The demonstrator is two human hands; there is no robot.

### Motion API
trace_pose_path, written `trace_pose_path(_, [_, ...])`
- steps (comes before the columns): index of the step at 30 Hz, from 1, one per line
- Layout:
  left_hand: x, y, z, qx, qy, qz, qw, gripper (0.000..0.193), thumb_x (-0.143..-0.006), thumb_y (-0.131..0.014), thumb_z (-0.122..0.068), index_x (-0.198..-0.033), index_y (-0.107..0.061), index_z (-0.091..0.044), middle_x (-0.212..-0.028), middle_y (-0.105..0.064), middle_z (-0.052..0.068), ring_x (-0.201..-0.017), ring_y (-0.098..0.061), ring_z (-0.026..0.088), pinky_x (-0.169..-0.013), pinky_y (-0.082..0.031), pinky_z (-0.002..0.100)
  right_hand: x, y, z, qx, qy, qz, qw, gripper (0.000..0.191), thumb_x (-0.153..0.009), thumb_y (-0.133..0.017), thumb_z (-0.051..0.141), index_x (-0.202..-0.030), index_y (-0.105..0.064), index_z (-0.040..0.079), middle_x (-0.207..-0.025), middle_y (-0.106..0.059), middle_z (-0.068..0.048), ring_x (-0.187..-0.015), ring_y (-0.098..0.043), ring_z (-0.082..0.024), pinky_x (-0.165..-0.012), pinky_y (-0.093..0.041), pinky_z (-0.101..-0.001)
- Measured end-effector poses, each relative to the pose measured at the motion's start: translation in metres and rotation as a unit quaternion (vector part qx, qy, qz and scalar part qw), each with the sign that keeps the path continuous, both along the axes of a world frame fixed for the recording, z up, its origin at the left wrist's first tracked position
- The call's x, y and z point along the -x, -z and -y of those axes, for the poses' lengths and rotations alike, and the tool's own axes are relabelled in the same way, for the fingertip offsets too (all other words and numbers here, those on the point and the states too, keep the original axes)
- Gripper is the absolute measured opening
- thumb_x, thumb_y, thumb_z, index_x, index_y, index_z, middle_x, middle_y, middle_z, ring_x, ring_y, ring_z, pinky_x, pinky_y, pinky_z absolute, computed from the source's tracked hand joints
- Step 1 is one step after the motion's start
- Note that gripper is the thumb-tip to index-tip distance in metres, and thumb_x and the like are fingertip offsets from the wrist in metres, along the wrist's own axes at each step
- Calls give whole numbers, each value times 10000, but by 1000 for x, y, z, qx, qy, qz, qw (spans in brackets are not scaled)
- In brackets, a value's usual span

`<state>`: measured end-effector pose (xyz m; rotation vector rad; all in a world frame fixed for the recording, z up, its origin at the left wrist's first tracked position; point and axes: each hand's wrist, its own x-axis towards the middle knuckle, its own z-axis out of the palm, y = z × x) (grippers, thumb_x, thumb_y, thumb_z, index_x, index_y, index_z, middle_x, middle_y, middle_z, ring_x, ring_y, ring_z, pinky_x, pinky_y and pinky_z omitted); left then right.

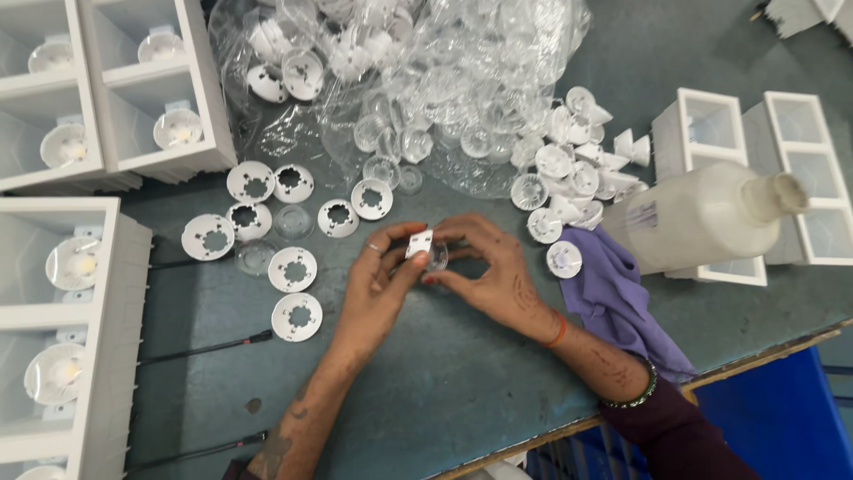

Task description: The person picks white plastic diffuser rings and clear plastic lamp covers from the workbench, presses a ring into each cover by hand, and places the assembled covers into white compartmentalized trays, repeating the cycle one piece at a time.

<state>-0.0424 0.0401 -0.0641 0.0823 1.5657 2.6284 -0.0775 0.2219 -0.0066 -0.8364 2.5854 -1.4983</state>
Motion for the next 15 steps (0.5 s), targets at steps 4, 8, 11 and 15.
trace_pose_path(4, [-3, -3, 1, 9, -1, 7, 1000, 406, -1009, -634, -80, -1394, -539, 7, -1263, -653, 131, -1139, -642, 153, -935, -528, 270, 1, 5, 1, 49, 12, 74, 996, 542, -775, -873, 69, -1255, -627, 13, -1297, -617, -88, -1144, -696, -195, -940, -644, -310])
trace_pose_path(8, [1, -12, 7, -14, -9, 36, 999, 395, -1016, -606, -107, -1388, -548, 13, -1312, -614, 120, -1159, -663, 178, -983, -583, 329, 4, 5, -2, 52, 11, 55, 997, 557, -791, -873, 60, -1296, -642, 12, -1327, -566, -82, -1174, -681, -188, -960, -602, -324])
trace_pose_path(11, [1, -15, 7, -32, -21, 46, 998, 405, -1020, -588, -133, -1399, -536, -1, -1324, -635, 145, -1193, -666, 186, -1005, -603, 369, 0, 4, -4, 39, 12, 21, 999, 544, -806, -880, 60, -1303, -664, 18, -1311, -566, -83, -1181, -678, -189, -960, -611, -327])
trace_pose_path(15, [3, -15, 10, -30, -18, 59, 998, 401, -1029, -564, -158, -1399, -570, -2, -1356, -644, 128, -1242, -641, 167, -1012, -597, 369, 0, 1, -3, 22, 22, -43, 999, 539, -797, -900, 96, -1284, -679, 31, -1265, -587, -86, -1139, -694, -183, -925, -621, -319])
